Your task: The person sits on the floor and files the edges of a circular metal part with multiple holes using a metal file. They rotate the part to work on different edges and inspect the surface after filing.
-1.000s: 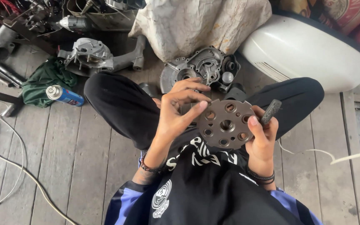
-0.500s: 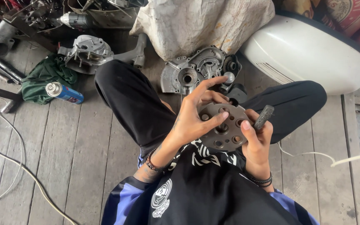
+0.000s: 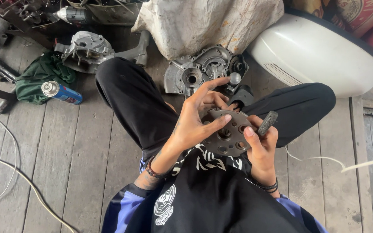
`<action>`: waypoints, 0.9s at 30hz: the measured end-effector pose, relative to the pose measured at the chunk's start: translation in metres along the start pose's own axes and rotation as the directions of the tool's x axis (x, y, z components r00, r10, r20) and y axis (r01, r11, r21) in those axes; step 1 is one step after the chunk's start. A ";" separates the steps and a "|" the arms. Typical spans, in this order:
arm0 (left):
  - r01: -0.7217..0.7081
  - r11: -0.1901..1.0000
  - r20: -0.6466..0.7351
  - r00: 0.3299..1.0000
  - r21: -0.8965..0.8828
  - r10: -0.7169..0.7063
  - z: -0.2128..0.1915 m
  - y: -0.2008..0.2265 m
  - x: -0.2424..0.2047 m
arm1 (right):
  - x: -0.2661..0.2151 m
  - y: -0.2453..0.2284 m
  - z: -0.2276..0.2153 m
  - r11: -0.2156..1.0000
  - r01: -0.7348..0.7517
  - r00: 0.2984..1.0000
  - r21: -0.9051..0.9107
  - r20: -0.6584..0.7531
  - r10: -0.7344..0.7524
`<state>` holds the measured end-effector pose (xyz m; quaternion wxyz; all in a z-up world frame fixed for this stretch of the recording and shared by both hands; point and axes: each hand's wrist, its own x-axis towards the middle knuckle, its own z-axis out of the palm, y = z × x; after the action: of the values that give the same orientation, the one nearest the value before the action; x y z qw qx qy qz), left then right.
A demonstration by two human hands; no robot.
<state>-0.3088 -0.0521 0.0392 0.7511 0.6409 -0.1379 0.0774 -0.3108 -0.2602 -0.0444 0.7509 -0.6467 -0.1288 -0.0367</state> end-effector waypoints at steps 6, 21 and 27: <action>-0.030 0.997 0.052 0.998 0.073 0.026 -0.009 0.006 0.001 | -0.003 0.000 -0.002 0.999 0.010 0.999 0.053 -0.049 -0.007; -0.019 0.982 0.085 0.996 0.188 0.003 -0.009 0.014 -0.002 | 0.003 -0.005 0.006 0.993 0.089 0.994 0.077 -0.069 -0.084; -0.158 0.307 0.174 0.985 0.939 -0.023 -0.021 0.066 0.010 | 0.014 0.011 -0.016 0.992 0.121 0.990 -0.042 -0.064 -0.124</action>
<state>-0.3167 -0.0210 0.1010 0.2140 0.9570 -0.1504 0.1252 -0.2925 -0.2722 -0.0539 0.7387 -0.6502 -0.1426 -0.1066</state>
